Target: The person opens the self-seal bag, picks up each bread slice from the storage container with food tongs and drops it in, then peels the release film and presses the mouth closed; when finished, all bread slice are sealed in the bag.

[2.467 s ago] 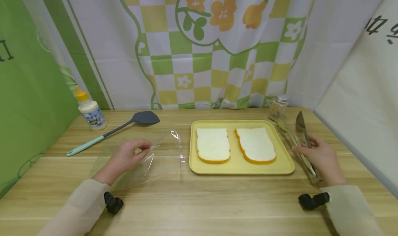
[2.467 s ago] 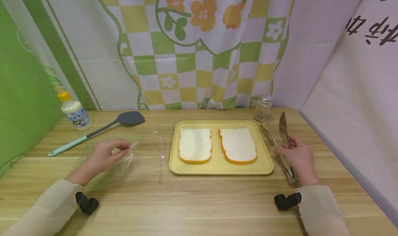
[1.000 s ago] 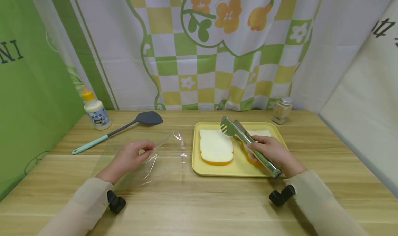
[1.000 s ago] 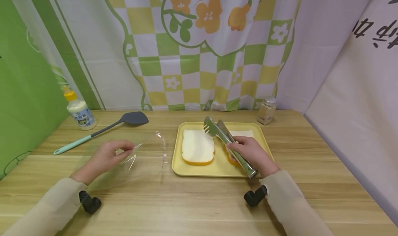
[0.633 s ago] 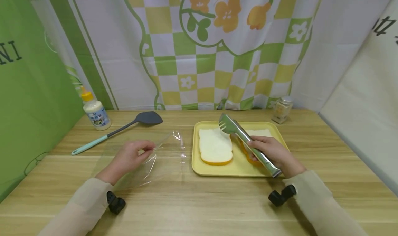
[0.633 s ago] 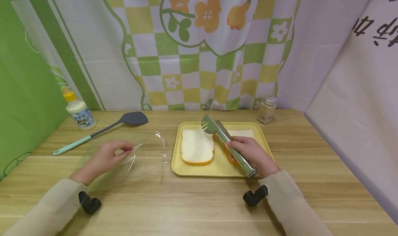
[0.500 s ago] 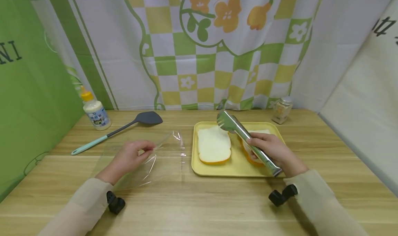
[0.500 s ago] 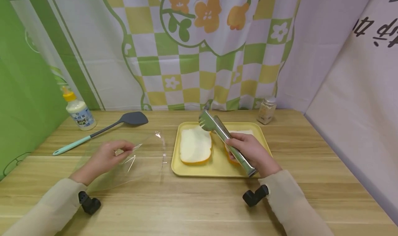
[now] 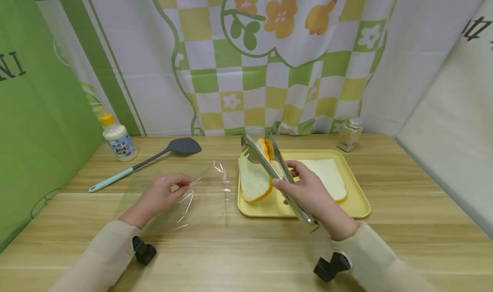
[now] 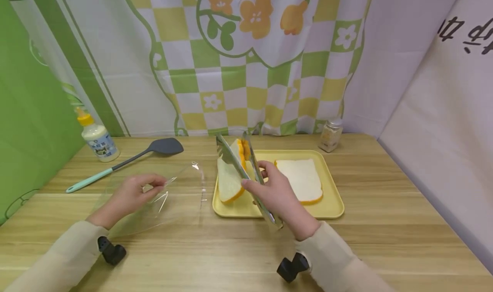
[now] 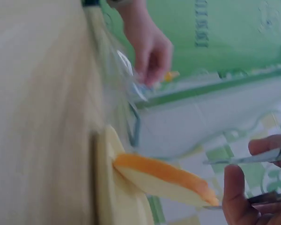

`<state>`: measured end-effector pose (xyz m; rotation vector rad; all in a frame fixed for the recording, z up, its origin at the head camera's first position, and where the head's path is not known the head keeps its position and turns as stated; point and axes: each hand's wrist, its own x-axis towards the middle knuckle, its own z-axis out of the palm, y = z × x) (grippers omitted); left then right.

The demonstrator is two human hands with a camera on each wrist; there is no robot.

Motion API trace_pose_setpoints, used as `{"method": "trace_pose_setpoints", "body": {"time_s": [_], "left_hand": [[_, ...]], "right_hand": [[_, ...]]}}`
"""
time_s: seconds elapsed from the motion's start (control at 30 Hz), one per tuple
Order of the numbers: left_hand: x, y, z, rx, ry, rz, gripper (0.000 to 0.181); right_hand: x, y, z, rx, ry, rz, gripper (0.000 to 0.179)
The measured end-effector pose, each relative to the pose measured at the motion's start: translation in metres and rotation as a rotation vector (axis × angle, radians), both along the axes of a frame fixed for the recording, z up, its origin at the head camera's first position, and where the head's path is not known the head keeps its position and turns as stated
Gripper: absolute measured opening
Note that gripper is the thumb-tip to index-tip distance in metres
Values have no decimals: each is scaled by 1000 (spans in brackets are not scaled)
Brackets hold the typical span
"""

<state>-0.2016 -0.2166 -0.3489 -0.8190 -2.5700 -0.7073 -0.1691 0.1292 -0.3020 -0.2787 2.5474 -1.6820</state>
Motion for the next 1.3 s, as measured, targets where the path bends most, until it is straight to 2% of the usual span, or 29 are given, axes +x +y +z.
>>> {"method": "trace_pose_setpoints", "body": {"time_s": [0.13,0.33,0.57,0.83,0.93,1.07,1.2,1.3], "left_hand": [[0,1,1,-3,0,3,12],[1,2,1,2,-25,10,12],[2,1,1,7,-57,21,12],[1,1,1,0,-47,20,12],[0,0,0,-3,-29,11,12],[-1,0,0,0,-5,1,12],[-1,1,0,5,9,-8,11],[-1,0,0,10,3,-11,11]], "right_hand": [[13,-20,-11,-90,-24,-23,55],[25,-41,-32,-187,-44,-51,58],[28,-52,-48,-232,-38,-49,55],[28,-55,-53,-277,-54,-32,50],[28,-52,-52,-260,-59,-32,47],[24,-40,-49,-189,-51,-18,43],[15,-15,-40,-53,2,120,40],[5,9,-32,93,130,257,38]]}}
